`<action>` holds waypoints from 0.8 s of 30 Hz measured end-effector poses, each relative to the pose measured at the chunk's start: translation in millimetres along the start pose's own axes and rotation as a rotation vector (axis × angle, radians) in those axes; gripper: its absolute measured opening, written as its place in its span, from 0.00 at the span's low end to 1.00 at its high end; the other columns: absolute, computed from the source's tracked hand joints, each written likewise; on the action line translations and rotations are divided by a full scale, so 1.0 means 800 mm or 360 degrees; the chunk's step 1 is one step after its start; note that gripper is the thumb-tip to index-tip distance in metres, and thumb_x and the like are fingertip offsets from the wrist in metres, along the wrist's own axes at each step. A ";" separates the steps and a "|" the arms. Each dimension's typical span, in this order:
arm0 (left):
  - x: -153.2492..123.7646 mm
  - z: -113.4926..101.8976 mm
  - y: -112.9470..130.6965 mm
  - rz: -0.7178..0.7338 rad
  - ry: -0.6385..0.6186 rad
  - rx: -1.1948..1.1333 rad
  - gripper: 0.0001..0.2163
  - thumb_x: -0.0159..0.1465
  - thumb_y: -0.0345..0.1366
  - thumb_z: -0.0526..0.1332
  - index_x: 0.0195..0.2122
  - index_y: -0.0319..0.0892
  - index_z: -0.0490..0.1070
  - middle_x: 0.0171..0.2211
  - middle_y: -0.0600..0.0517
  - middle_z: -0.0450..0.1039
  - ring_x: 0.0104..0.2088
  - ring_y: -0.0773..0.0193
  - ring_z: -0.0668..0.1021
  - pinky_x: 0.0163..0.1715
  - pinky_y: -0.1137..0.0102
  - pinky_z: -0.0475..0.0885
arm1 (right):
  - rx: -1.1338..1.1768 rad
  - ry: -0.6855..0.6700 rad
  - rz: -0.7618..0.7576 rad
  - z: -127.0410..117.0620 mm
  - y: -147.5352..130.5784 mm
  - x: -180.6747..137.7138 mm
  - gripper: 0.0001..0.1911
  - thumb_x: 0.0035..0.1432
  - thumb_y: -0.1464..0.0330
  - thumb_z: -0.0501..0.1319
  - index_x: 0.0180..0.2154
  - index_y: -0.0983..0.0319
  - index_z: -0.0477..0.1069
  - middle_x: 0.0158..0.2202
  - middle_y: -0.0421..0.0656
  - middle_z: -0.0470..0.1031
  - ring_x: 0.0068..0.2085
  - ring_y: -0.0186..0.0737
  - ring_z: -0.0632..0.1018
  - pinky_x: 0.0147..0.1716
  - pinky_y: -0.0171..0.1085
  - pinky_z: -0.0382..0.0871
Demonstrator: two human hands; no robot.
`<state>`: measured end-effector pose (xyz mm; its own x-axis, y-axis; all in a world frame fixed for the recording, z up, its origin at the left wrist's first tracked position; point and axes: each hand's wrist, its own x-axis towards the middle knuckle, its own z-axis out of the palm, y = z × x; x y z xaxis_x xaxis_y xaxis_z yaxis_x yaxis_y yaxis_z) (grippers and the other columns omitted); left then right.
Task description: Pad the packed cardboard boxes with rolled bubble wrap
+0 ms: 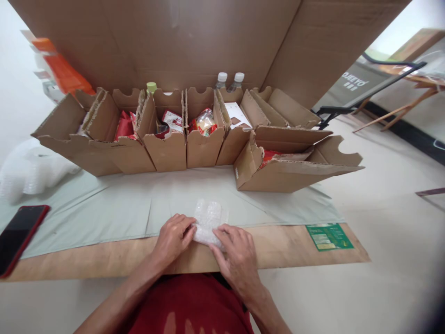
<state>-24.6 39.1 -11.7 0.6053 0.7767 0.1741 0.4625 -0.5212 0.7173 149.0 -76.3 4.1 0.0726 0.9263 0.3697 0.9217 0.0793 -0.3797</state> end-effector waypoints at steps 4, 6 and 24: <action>0.002 0.000 0.003 -0.0092 0.0034 -0.0037 0.11 0.67 0.36 0.57 0.45 0.42 0.78 0.35 0.47 0.76 0.35 0.58 0.78 0.39 0.63 0.74 | -0.0005 -0.0146 -0.0113 0.007 -0.001 0.002 0.12 0.64 0.72 0.62 0.49 0.60 0.74 0.47 0.48 0.80 0.45 0.51 0.78 0.45 0.48 0.67; -0.004 -0.004 0.006 -0.0192 0.0079 -0.0127 0.14 0.68 0.40 0.58 0.51 0.41 0.75 0.40 0.45 0.76 0.37 0.58 0.78 0.38 0.64 0.75 | 0.0078 -0.0128 -0.0029 0.012 0.003 0.006 0.10 0.66 0.72 0.60 0.48 0.59 0.74 0.45 0.47 0.82 0.43 0.48 0.79 0.43 0.46 0.68; -0.025 -0.007 0.066 -0.0816 -0.0011 -0.1492 0.41 0.63 0.38 0.65 0.74 0.44 0.46 0.38 0.53 0.75 0.35 0.65 0.76 0.38 0.72 0.71 | 0.1140 -0.0134 0.0653 -0.021 0.009 0.018 0.24 0.59 0.56 0.65 0.55 0.58 0.72 0.53 0.49 0.77 0.49 0.47 0.79 0.49 0.44 0.75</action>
<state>-15.9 -1.8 26.6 0.4850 0.8224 -0.2973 -0.0183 0.3495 0.9368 162.7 -68.2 20.8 0.2952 0.9550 0.0300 0.3602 -0.0821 -0.9293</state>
